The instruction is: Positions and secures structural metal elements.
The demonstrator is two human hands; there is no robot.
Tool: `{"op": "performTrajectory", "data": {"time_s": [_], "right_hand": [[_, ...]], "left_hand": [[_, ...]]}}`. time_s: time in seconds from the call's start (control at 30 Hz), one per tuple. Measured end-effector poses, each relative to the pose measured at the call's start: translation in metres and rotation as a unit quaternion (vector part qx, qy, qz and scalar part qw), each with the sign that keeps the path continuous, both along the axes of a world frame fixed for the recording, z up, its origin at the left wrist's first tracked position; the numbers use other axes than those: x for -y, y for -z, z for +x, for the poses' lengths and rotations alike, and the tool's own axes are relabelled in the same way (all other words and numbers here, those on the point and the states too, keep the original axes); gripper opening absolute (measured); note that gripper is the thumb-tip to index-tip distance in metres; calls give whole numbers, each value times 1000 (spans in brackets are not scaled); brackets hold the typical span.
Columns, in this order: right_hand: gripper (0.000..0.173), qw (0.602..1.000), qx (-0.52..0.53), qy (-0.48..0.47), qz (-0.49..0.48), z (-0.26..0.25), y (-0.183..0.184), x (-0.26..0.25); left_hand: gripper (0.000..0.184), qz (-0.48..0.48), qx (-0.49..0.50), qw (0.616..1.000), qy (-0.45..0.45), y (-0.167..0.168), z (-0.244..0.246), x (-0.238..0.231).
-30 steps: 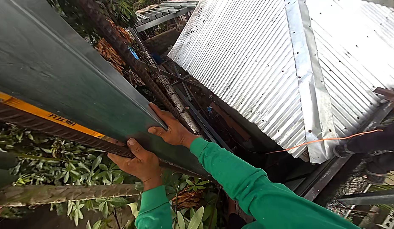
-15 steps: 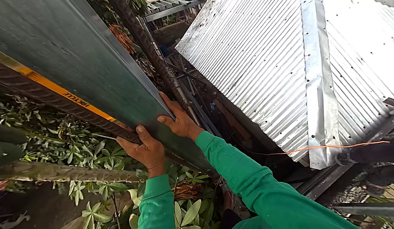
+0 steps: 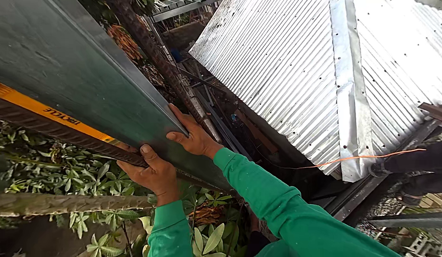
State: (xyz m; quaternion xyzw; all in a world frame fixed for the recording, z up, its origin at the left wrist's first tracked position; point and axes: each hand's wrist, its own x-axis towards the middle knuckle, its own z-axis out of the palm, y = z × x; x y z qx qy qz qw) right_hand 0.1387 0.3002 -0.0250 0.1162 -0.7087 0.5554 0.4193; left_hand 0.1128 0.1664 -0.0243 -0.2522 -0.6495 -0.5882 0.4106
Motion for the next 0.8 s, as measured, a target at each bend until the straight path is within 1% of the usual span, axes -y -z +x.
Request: {"op": "performTrajectory", "data": {"time_s": [0.17,0.3,0.8], "right_hand": [[78,1000,-5,-19,-12,4,-4,1],[79,1000,8,-17,-15,5,-4,2],[79,1000,-6,-10,-2,-1,-2,-1]], "left_hand": [[48,3,-30,999,11,-2,0,0],[48,7,-26,1000,16,-1,-2,1],[50,11,-26,999,24,0,-2,-1]]}}
